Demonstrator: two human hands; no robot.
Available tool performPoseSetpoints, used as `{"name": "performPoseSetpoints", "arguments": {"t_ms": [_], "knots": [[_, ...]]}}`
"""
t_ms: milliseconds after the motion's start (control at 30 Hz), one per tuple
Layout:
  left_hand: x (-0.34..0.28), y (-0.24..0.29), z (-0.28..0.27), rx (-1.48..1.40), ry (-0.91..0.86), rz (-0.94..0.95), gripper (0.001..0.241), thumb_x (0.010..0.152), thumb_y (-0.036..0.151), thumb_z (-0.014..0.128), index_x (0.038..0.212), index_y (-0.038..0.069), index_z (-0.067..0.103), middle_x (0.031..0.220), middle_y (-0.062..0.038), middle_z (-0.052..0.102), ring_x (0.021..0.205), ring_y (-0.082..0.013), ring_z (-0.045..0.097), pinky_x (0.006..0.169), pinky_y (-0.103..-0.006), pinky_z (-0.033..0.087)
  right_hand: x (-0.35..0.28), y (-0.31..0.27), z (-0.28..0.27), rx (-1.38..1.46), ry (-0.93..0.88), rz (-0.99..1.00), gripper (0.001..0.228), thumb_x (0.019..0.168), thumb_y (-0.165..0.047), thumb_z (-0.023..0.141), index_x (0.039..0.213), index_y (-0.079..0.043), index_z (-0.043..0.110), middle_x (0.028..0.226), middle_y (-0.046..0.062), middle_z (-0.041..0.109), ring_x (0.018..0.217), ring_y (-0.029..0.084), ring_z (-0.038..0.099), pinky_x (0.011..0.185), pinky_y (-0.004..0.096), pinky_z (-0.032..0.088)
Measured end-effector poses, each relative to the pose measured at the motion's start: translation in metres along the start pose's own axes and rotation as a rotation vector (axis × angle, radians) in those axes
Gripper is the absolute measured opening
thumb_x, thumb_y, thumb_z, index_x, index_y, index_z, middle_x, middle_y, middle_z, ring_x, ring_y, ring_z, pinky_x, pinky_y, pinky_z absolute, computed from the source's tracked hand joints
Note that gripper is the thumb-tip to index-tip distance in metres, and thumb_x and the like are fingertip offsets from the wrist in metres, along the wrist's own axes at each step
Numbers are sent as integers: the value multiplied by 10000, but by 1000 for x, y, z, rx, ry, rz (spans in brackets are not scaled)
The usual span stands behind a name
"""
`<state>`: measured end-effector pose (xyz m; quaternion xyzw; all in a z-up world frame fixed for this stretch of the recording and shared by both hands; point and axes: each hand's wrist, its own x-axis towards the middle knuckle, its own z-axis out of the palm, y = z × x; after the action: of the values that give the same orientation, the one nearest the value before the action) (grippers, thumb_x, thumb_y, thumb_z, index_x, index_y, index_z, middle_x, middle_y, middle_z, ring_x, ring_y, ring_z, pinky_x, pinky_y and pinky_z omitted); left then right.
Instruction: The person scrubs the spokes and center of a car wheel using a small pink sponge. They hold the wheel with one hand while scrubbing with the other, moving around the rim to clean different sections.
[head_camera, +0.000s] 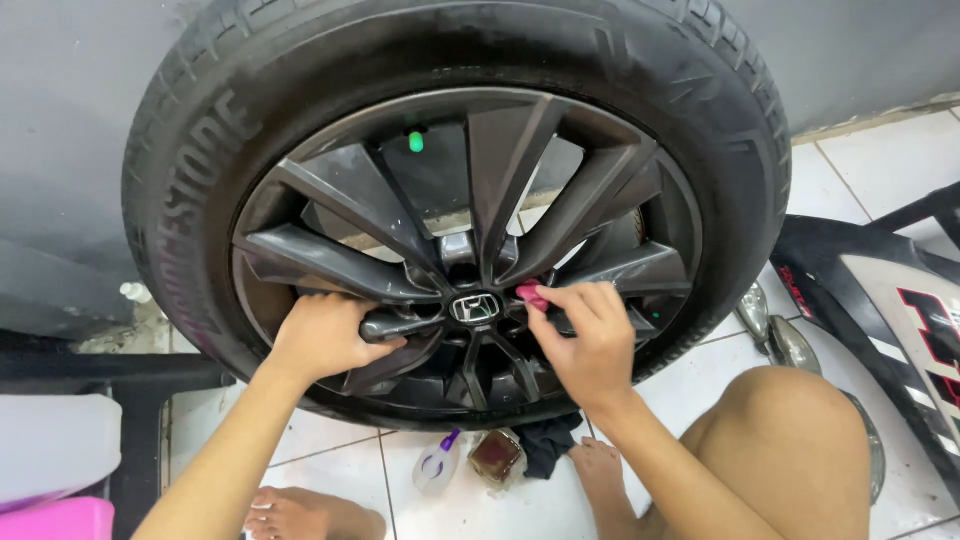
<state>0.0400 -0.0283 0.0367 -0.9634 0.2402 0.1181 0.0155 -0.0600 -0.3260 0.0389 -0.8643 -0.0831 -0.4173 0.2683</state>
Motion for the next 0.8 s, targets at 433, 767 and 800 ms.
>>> {"name": "performPoseSetpoints", "arguments": {"t_ms": [433, 767, 800], "knots": [[-1, -2, 2, -36, 43, 9, 509, 729, 706, 657, 1005, 291, 758, 810, -32, 772, 859, -292, 770, 794, -420, 602, -11, -6, 15, 32, -49, -37, 180, 743, -77, 866, 869, -143, 755, 807, -27, 694, 782, 186, 675, 738, 260, 565], [0, -1, -8, -22, 8, 50, 696, 677, 843, 638, 1042, 261, 750, 837, -51, 779, 871, -308, 770, 806, -423, 600, -2, -13, 15, 107, 21, 34, 168, 778, -19, 845, 892, -95, 748, 814, 19, 706, 648, 185, 641, 592, 271, 561], [-3, -1, -9, -28, 13, 51, 697, 676, 841, 645, 1037, 254, 751, 833, -56, 777, 866, -316, 768, 807, -432, 600, -1, -11, 17, 110, 36, 20, 165, 788, -31, 848, 900, -94, 744, 822, 14, 706, 631, 164, 621, 576, 267, 550]]}}
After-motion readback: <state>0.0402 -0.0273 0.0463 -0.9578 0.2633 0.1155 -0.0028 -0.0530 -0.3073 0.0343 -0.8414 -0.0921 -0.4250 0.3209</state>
